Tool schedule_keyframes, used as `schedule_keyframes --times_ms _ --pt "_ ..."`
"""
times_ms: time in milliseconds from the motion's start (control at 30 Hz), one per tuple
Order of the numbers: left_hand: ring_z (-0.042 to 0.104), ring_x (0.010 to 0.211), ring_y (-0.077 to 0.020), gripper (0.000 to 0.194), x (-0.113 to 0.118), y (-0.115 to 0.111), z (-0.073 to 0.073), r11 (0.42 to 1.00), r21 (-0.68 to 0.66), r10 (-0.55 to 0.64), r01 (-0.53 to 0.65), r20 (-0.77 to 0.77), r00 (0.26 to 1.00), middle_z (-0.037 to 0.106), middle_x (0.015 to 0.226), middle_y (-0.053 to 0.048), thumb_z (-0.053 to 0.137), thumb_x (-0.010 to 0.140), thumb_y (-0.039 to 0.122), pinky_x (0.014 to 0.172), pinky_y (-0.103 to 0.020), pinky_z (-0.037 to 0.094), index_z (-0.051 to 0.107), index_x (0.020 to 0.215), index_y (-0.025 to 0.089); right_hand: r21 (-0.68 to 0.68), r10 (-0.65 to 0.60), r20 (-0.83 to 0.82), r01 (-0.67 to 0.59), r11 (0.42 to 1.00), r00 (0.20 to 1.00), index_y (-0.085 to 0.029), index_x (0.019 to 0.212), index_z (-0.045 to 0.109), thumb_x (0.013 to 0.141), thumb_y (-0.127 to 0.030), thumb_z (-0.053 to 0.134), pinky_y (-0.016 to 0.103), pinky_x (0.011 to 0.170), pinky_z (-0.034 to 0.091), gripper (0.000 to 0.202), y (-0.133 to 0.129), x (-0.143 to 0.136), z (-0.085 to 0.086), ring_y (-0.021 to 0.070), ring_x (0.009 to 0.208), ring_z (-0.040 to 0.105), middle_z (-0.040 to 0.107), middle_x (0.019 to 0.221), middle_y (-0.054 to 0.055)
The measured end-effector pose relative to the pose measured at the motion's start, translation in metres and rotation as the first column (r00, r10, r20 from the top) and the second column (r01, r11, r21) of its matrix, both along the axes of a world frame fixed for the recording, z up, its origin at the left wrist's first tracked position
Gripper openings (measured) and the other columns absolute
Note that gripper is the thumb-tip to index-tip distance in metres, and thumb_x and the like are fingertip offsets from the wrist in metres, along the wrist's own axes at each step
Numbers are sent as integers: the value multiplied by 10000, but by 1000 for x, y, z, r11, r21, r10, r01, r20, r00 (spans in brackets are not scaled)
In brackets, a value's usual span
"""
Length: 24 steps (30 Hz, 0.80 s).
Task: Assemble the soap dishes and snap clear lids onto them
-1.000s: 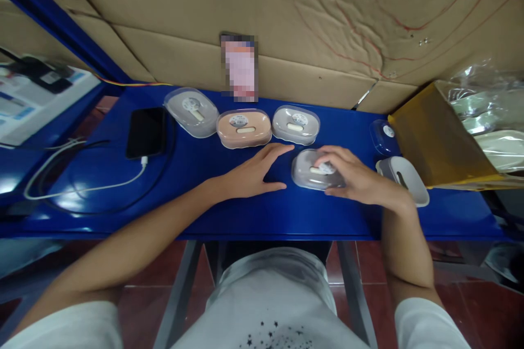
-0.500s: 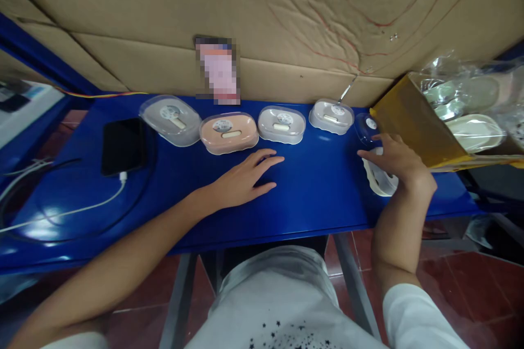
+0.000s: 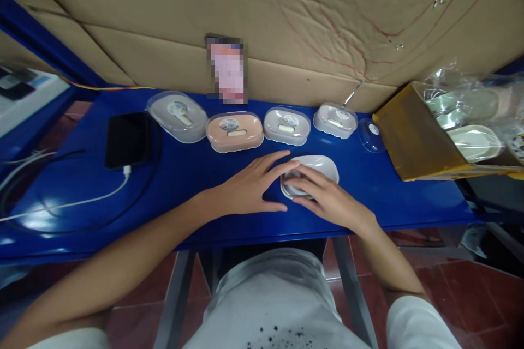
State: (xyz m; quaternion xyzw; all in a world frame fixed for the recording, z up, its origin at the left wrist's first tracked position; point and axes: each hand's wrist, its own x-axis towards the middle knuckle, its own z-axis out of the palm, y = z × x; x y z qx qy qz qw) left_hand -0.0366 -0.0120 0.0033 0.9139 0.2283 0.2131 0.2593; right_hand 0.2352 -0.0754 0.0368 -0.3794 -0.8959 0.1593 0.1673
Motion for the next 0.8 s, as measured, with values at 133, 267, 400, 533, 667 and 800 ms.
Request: schedule_keyframes --times_ms 133,267,400,533,667,800 --pt "374 1610 -429 1140 0 3 -3 999 7 53 -53 -19 998 302 1761 -181 887 881 529 1269 -648 406 147 1737 390 -23 19 45 -18 1000 999 -309 1498 605 1049 -396 696 617 1208 498 467 25 14 11 346 1535 523 559 1643 125" --pt "406 1584 -434 1035 3 2 -8 993 64 98 -99 7 995 296 1758 -190 869 911 427 1241 -655 437 229 1722 356 -44 -34 12 35 998 999 -271 1343 716 1060 -495 661 497 1040 589 364 52 41 16 312 1213 748 790 1295 100" --pt "452 1538 -437 631 7 -3 -5 993 116 21 -20 -6 1000 406 1698 -185 857 922 376 1231 -664 428 605 1495 292 -47 -121 26 122 991 992 -264 1316 719 1042 -565 660 464 984 592 412 63 59 8 307 1127 766 798 1266 101" --pt "555 1430 -420 319 5 -2 2 986 154 -46 63 -114 992 599 1498 -176 890 895 426 1195 -620 460 762 1101 219 9 -220 129 220 975 967 -272 1415 663 1075 -517 610 564 1115 497 422 65 76 -4 351 1312 695 732 1440 120" --pt "593 1384 -403 325 -3 5 3 987 164 30 1 -187 982 584 1498 -164 880 904 419 1163 -593 507 709 1080 207 33 -257 122 255 966 959 -275 1439 662 1092 -513 572 560 1112 492 430 61 79 -2 356 1320 695 737 1440 112" --pt "551 1451 -392 710 -4 10 -5 984 102 157 -149 -70 985 371 1685 -184 892 889 401 1165 -584 547 520 1478 264 67 -191 49 187 980 980 -288 1484 641 1110 -500 542 511 1087 493 441 49 52 2 333 1273 717 737 1446 98"
